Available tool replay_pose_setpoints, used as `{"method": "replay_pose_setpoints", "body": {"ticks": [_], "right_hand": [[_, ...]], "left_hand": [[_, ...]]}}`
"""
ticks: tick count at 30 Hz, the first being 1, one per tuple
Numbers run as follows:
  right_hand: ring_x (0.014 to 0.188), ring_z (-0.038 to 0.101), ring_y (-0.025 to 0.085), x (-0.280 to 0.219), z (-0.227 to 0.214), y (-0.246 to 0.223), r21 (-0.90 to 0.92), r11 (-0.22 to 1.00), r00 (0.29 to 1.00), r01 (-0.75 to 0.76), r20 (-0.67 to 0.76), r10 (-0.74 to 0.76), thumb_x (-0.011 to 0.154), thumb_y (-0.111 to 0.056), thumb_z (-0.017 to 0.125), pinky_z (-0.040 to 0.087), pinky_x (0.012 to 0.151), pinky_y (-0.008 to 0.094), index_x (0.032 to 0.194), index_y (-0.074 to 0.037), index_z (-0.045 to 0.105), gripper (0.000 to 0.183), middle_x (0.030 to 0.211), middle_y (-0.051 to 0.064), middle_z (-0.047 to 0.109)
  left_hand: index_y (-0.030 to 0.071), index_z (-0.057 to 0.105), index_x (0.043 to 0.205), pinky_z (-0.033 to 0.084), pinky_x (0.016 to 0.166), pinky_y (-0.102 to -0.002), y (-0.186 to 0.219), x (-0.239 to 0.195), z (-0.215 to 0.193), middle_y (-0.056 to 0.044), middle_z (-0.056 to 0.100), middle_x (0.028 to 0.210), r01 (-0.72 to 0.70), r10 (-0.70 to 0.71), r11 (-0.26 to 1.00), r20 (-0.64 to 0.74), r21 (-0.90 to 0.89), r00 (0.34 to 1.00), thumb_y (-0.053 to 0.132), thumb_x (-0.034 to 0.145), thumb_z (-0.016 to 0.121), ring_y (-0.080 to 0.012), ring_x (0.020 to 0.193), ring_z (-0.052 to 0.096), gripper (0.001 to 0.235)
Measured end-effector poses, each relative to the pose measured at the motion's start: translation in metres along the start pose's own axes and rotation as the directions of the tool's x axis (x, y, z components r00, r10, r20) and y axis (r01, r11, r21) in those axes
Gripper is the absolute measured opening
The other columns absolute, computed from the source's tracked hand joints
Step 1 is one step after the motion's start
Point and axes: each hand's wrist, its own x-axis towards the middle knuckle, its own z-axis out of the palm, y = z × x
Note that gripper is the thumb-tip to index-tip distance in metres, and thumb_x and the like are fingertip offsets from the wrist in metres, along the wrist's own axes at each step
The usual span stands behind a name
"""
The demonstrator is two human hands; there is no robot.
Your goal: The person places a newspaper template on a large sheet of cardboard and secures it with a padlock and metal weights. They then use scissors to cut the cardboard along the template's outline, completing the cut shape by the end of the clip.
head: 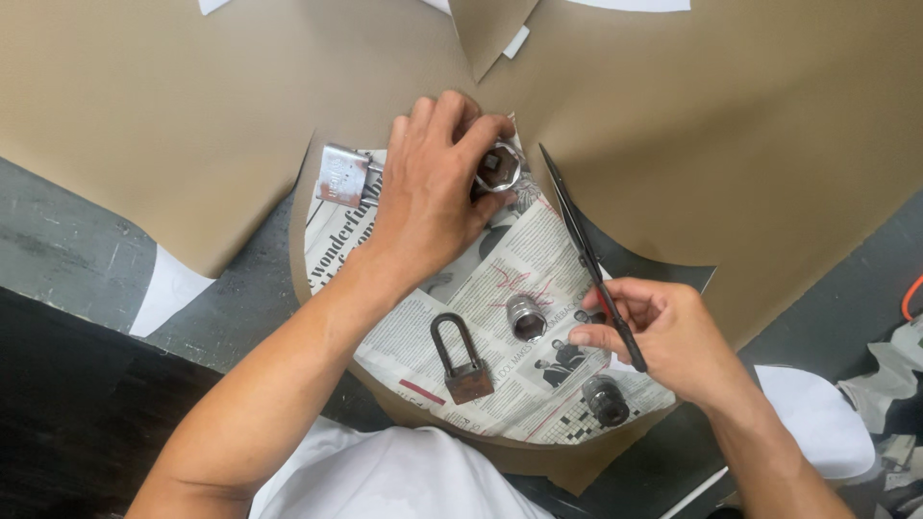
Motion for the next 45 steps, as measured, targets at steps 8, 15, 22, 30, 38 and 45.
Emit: {"method": "replay_pose_setpoints", "body": {"ticks": [8, 15, 22, 30, 38, 45], "right_hand": [[0.057, 0.056, 0.005, 0.001, 0.012, -0.004, 0.055, 0.998, 1.0, 0.004, -0.024, -0.003, 0.069, -0.015, 0.09, 0.042, 0.05, 0.022, 0.097, 0.0, 0.076, 0.035, 0.067, -0.001, 0.067], [0.049, 0.049, 0.007, 0.003, 0.02, -0.011, 0.079, 0.996, 0.999, -0.032, -0.037, 0.035, 0.069, -0.016, 0.09, 0.037, 0.045, 0.023, 0.097, -0.001, 0.075, 0.035, 0.06, -0.001, 0.06], [0.051, 0.048, 0.006, 0.009, 0.027, -0.013, 0.124, 0.992, 0.999, 0.003, -0.042, 0.003, 0.07, -0.015, 0.089, 0.036, 0.045, 0.023, 0.099, -0.001, 0.075, 0.035, 0.063, -0.002, 0.063], [0.053, 0.052, 0.005, 0.012, 0.031, -0.014, 0.144, 0.989, 0.999, 0.026, -0.033, -0.022, 0.073, -0.015, 0.088, 0.039, 0.047, 0.021, 0.1, -0.001, 0.074, 0.034, 0.068, -0.001, 0.068], [0.053, 0.051, 0.004, 0.023, 0.037, -0.016, 0.2, 0.975, 0.995, 0.095, -0.033, -0.09, 0.074, -0.016, 0.087, 0.04, 0.047, 0.02, 0.102, -0.001, 0.073, 0.035, 0.071, -0.001, 0.07], [0.053, 0.051, 0.005, 0.025, 0.038, -0.018, 0.185, 0.977, 0.994, 0.103, -0.047, -0.096, 0.076, -0.015, 0.086, 0.04, 0.046, 0.02, 0.102, 0.0, 0.073, 0.033, 0.07, -0.001, 0.068]], "left_hand": [[0.011, 0.064, 0.124, 0.04, 0.088, -0.042, 0.0, -0.001, 0.0, -0.006, 0.054, 0.112, 0.017, -0.017, 1.0, 0.01, 0.004, 1.0, 0.016, 0.067, 0.093, -0.029, 0.105, 0.051, 0.065], [0.01, 0.063, 0.124, 0.039, 0.087, -0.042, 0.0, 0.0, 0.0, -0.006, 0.055, 0.112, 0.013, -0.012, 1.0, 0.009, -0.018, 1.0, 0.015, 0.068, 0.093, -0.029, 0.105, 0.051, 0.063], [0.011, 0.063, 0.123, 0.039, 0.087, -0.043, 0.001, 0.0, 0.001, -0.007, 0.055, 0.113, 0.014, -0.014, 1.0, 0.008, -0.015, 1.0, 0.015, 0.068, 0.093, -0.0292, 0.105, 0.051, 0.063], [0.01, 0.061, 0.124, 0.039, 0.088, -0.043, 0.0, 0.0, 0.001, -0.007, 0.055, 0.114, 0.022, -0.022, 1.0, 0.013, -0.007, 1.0, 0.015, 0.068, 0.093, -0.0297, 0.106, 0.051, 0.064], [0.011, 0.061, 0.122, 0.039, 0.087, -0.044, 0.0, 0.003, -0.001, -0.007, 0.055, 0.112, 0.016, -0.015, 1.0, 0.011, -0.008, 1.0, 0.015, 0.066, 0.093, -0.0306, 0.105, 0.052, 0.064], [0.011, 0.061, 0.122, 0.039, 0.087, -0.044, -0.001, 0.001, 0.001, -0.007, 0.055, 0.112, 0.02, -0.02, 1.0, -0.005, -0.018, 1.0, 0.016, 0.067, 0.093, -0.0303, 0.106, 0.052, 0.064]]}}
